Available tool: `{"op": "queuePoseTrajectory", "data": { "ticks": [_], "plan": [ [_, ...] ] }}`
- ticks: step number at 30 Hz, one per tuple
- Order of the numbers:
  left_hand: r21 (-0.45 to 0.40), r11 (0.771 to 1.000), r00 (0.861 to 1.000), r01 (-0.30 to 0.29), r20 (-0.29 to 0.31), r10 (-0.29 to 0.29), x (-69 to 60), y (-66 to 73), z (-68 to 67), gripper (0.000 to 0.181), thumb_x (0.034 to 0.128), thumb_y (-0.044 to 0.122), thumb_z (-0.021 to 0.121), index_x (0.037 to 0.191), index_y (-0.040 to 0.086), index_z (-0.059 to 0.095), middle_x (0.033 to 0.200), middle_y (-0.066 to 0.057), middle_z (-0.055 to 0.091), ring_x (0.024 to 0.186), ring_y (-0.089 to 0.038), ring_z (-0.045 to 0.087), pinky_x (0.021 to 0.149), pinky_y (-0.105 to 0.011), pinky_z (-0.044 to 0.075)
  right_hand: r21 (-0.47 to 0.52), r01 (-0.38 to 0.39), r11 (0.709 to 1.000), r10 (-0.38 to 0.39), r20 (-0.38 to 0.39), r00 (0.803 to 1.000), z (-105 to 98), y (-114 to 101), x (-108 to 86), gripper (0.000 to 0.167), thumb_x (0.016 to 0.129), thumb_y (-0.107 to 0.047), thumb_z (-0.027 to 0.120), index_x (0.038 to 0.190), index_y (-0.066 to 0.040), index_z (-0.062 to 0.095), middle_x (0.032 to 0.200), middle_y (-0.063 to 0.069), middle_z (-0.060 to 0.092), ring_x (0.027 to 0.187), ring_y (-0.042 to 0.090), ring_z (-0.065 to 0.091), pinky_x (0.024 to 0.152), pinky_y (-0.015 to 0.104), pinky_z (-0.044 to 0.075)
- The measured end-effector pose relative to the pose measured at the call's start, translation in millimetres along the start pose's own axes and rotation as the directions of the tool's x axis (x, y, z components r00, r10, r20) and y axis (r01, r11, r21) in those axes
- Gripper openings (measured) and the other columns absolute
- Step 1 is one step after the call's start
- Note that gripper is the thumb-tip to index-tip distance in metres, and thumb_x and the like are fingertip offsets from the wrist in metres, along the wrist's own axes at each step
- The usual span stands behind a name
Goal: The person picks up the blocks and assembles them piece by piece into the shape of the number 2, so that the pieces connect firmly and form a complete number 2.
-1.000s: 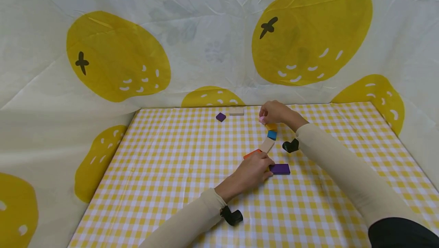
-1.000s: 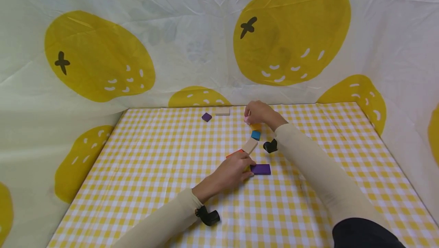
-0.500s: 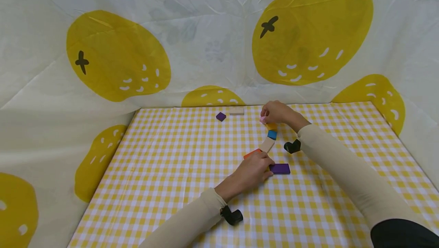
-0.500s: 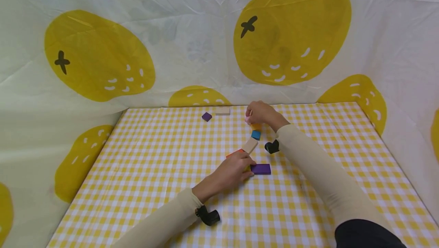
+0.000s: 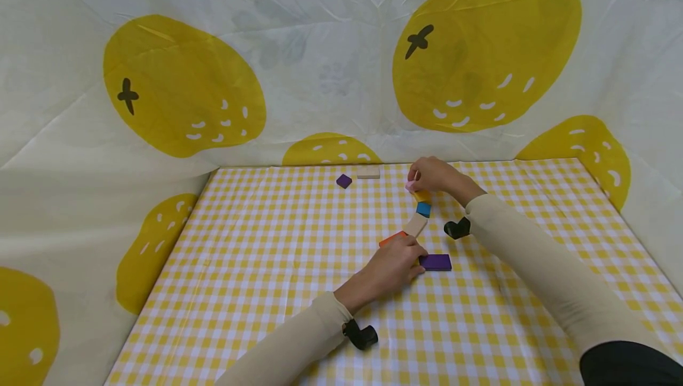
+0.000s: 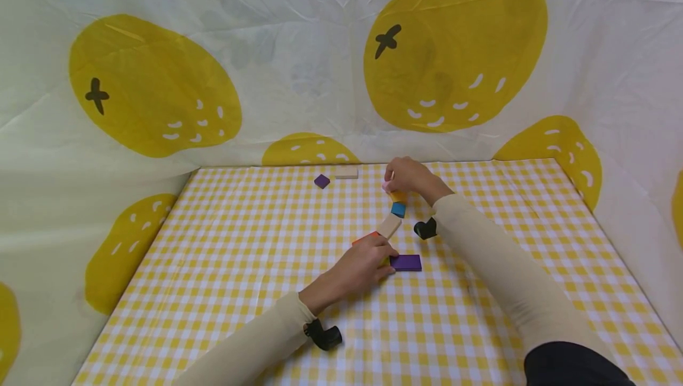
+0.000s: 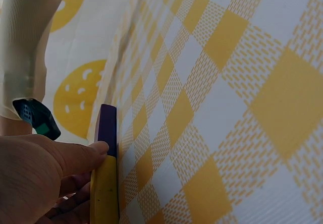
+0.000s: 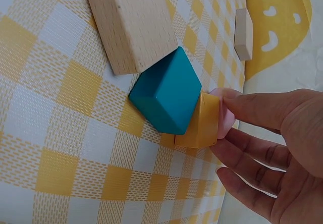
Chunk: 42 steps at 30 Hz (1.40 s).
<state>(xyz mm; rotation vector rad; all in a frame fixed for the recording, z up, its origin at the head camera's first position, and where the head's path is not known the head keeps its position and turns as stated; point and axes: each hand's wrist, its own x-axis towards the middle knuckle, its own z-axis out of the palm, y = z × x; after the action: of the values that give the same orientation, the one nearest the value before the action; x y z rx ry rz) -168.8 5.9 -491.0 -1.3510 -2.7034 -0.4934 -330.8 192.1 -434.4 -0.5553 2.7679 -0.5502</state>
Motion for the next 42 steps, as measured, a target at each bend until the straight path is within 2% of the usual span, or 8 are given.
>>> {"op": "queuePoseTrajectory", "data": {
  "ticks": [25,34,42],
  "plan": [
    [-0.006,1.0,1.0,0.004,0.007,-0.004,0.2,-0.5,-0.6,0.023,0.0937,0.024,0.076,0.113,0.012,0.076,0.106,0.001,0.067,0.096,-0.008,0.062,0.085,-0.014,0.048,0.013,0.009,1.0,-0.009,0.008,1.0,1,2,-1.2,0.022,0.096,-0.019,0.071,0.109,-0.001,0.072,0.11,0.021,0.07,0.094,0.031,0.066,0.085,0.047,0.054],
    [-0.001,1.0,1.0,-0.001,0.005,0.001,-1.1,-0.9,0.2,0.024,0.0937,0.025,0.076,0.113,0.012,0.076,0.106,0.001,0.068,0.095,-0.007,0.061,0.084,-0.015,0.048,-0.017,0.022,1.0,-0.022,0.028,0.999,-2,3,3.3,0.026,0.095,-0.022,0.072,0.112,-0.002,0.072,0.111,0.019,0.069,0.096,0.031,0.065,0.086,0.048,0.053],
    [0.017,1.0,1.0,-0.002,-0.002,0.003,0.3,-0.1,0.3,0.023,0.0932,0.026,0.076,0.113,0.013,0.077,0.106,0.002,0.068,0.095,-0.008,0.062,0.084,-0.015,0.048,-0.011,0.077,0.997,-0.077,-0.031,0.997,-6,0,16.1,0.028,0.096,-0.017,0.07,0.121,-0.004,0.07,0.119,0.017,0.068,0.105,0.034,0.064,0.091,0.051,0.052]
  ]
}}
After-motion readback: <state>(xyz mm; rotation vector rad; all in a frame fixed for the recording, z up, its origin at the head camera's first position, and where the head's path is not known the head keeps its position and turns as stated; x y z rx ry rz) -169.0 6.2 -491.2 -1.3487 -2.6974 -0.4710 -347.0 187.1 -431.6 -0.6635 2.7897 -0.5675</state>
